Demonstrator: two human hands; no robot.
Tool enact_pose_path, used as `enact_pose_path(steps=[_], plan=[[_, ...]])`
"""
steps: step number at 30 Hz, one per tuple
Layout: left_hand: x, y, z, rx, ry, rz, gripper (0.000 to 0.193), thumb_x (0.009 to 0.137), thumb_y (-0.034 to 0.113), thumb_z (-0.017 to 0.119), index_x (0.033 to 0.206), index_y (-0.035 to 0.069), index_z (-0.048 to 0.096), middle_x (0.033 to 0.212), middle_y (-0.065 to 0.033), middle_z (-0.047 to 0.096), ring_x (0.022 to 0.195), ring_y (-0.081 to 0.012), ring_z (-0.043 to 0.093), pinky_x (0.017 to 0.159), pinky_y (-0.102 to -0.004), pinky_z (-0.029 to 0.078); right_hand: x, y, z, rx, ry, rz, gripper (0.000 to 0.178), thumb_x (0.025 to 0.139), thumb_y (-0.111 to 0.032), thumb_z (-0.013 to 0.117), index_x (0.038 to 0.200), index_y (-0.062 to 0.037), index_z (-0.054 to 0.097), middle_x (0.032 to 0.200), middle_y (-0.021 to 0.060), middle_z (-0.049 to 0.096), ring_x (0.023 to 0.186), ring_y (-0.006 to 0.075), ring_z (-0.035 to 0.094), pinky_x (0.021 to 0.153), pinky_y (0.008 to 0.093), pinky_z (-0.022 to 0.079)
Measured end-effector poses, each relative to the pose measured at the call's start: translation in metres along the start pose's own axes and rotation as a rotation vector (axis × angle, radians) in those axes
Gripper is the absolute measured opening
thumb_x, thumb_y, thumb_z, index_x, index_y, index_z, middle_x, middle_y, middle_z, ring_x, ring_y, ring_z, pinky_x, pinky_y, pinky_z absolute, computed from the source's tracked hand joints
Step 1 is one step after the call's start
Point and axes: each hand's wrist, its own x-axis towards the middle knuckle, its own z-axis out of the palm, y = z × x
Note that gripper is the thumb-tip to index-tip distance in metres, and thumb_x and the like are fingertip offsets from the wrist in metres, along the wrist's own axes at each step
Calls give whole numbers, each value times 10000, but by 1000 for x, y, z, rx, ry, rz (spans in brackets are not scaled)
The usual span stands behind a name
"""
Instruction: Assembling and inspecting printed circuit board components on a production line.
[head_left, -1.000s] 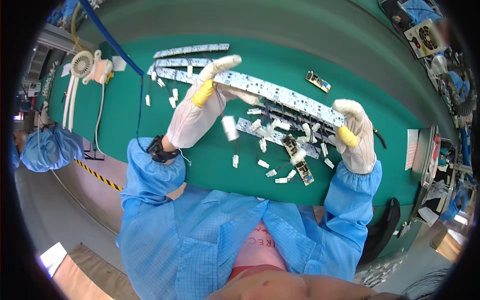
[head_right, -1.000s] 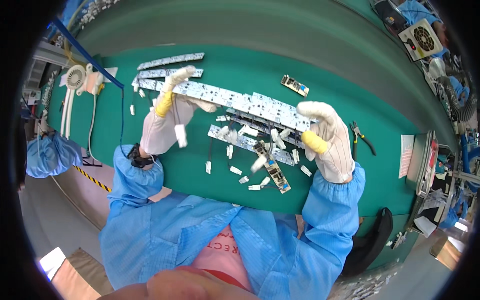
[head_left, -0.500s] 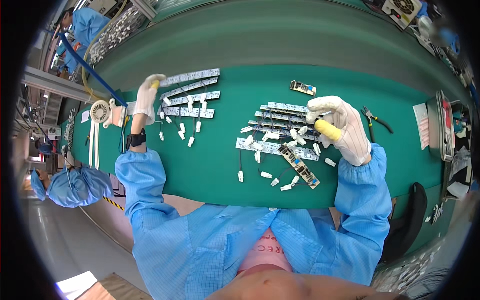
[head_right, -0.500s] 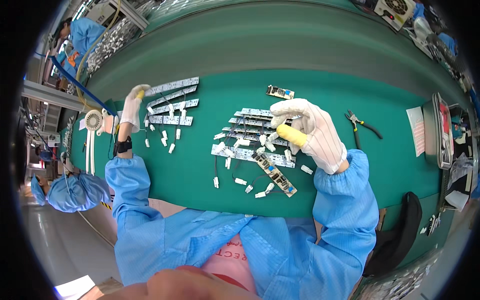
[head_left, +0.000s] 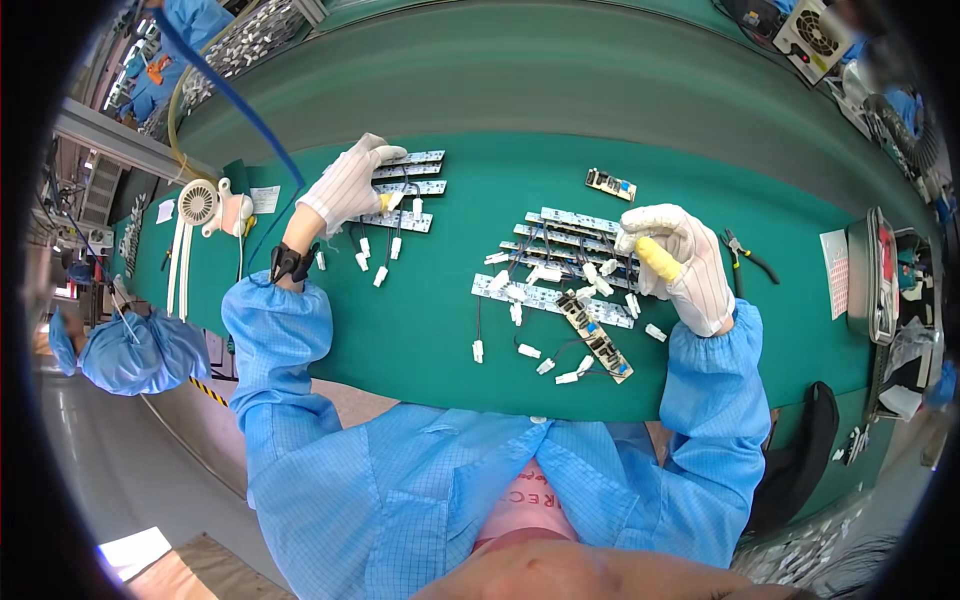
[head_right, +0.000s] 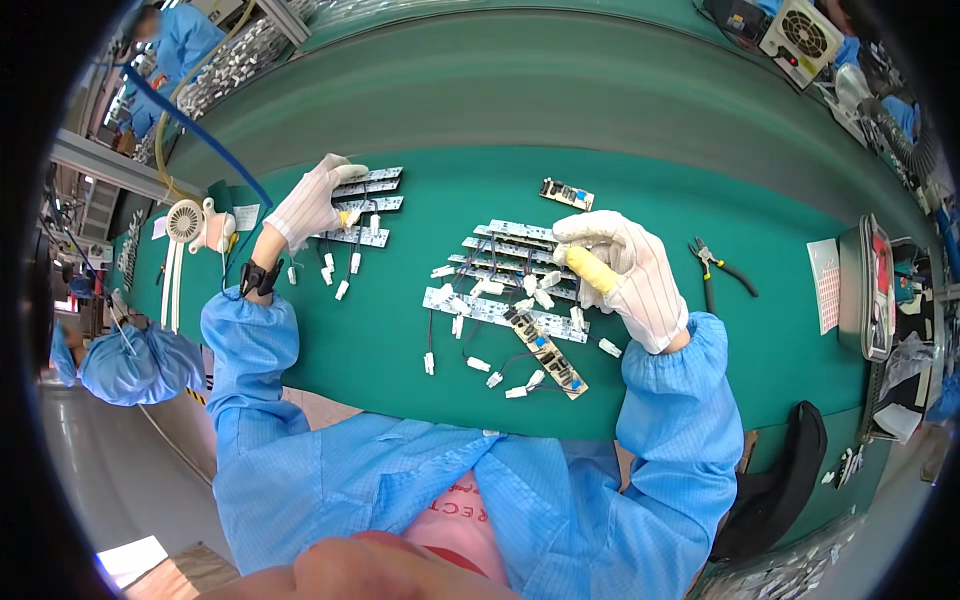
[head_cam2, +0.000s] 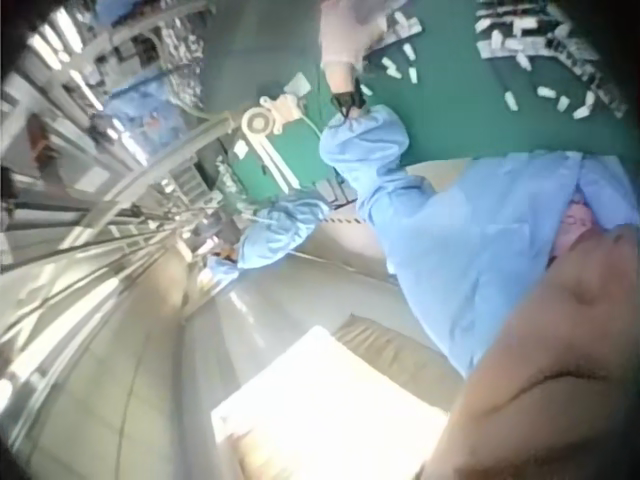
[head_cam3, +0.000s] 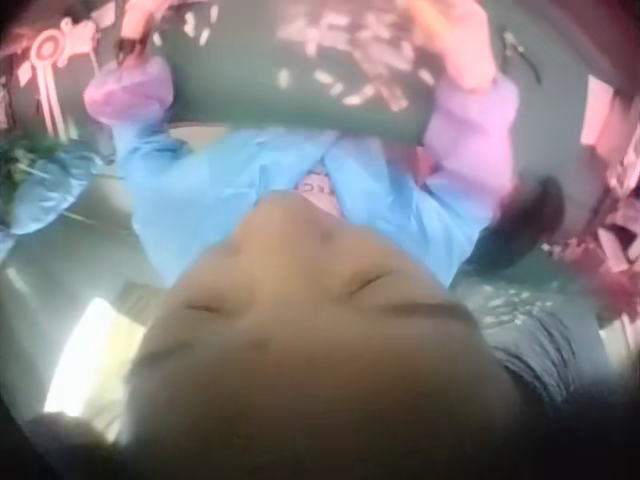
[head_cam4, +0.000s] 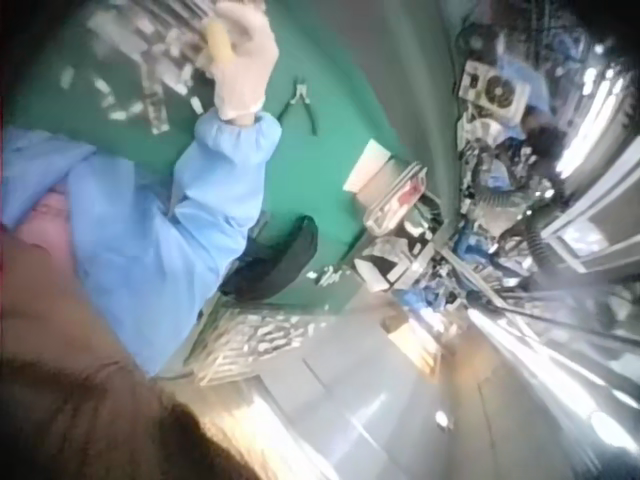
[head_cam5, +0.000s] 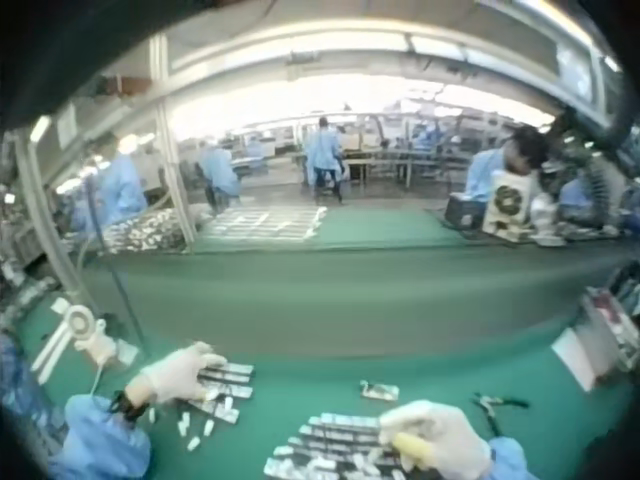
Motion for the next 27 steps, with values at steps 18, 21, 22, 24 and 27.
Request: enact_pose_path(steps=[18, 21, 22, 24, 27], plan=[[138, 97, -32, 127, 133, -6, 304, 774, 310, 618, 983, 94, 667, 949, -151, 654, 952, -306, 612, 824, -397, 479, 47, -66, 79, -1128, -117, -833, 808, 517, -22, 672, 1283, -135, 440, 1272, 117, 449, 1238, 349, 379, 1024, 469, 310], [163, 151, -16, 355, 201, 28, 292, 769, 355, 621, 942, 127, 677, 940, -123, 652, 911, -297, 627, 814, -421, 450, 73, -65, 120, -1295, -155, -1240, 734, 623, -124, 647, 1291, -262, 377, 1251, 78, 412, 1262, 301, 331, 992, 563, 270], [171, 162, -9, 351, 199, 52, 293, 759, 375, 631, 891, 119, 683, 904, -120, 647, 892, -301, 623, 812, -423, 433, 74, -71, 131, -1249, -193, -1334, 655, 674, -124, 595, 1276, -263, 380, 1142, 90, 466, 1188, 307, 412, 961, 562, 304], [182, 177, 1, 268, 262, 154, 288, 754, 392, 636, 863, 132, 689, 886, -103, 643, 892, -277, 618, 817, -408, 415, 67, -67, 150, -1118, -303, -1372, 606, 706, -113, 554, 1267, -266, 381, 1002, 105, 494, 1067, 311, 493, 913, 524, 364], [193, 166, 4, 407, 276, 70, 308, 746, 409, 645, 871, 131, 686, 886, -68, 645, 902, -237, 618, 793, -409, 394, 25, -87, 169, -945, -408, -1379, 570, 726, -107, 533, 1258, -258, 396, 927, 114, 492, 949, 302, 529, 816, 396, 443]])
